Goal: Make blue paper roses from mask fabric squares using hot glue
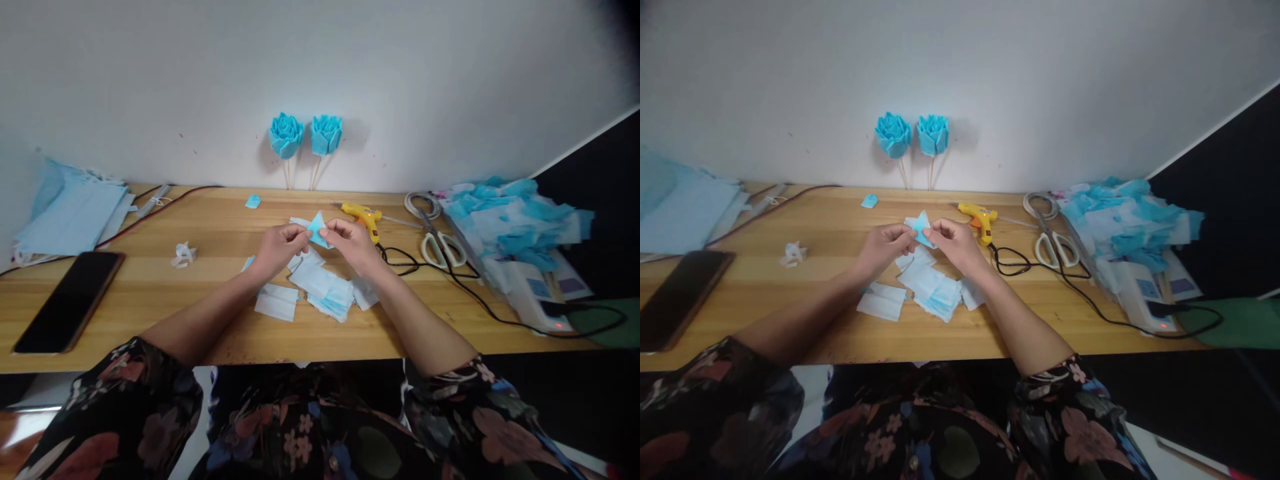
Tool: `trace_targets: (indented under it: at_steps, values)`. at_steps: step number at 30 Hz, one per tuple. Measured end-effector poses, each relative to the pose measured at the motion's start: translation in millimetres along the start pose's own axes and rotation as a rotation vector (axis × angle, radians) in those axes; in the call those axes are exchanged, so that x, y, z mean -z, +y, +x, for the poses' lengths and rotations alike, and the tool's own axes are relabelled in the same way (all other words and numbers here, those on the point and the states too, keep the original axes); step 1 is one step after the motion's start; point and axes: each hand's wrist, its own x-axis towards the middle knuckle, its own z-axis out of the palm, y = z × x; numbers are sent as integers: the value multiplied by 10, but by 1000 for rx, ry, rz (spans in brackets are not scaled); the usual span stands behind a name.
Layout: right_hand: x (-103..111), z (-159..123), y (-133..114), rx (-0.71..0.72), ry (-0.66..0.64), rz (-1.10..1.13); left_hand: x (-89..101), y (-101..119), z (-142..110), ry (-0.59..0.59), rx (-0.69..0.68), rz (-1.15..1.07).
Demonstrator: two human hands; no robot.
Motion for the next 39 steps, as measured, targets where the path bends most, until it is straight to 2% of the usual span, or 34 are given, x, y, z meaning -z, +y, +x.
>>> trace_targets:
  at_steps: [7,12,15,17,19,21,22,25,28,34,38,39]
  values:
    - [-1,-1,1,75,39,-54,6,30,-8,-26,-32,-96]
    - [-66,-2,25,102,47,-86,-3,3,-12,-23,27,-111]
    - [74,19,-25,174,36,-247,16,-15,-3,1,49,-109]
    - [283,35,-88,195,125,-482,32,-23,8,20,42,-115]
    - [533,54,-136,86,303,-785,43,-27,19,43,31,-122]
    - [749,80,-130,-77,390,-1006,48,-26,27,63,28,-126]
    - [825,97,-104,-157,403,-1083,50,-23,30,72,27,-126]
    - [903,152,25,-376,270,-1205,55,-6,37,79,22,-125]
    - [824,188,136,-446,179,-1144,71,0,50,69,19,-134]
    - [744,203,217,-402,186,-1049,125,-90,111,-9,33,-234]
    - [818,245,263,-326,206,-775,180,-107,153,-87,53,-313]
    - [831,260,256,-272,254,-616,202,-95,166,-102,67,-332]
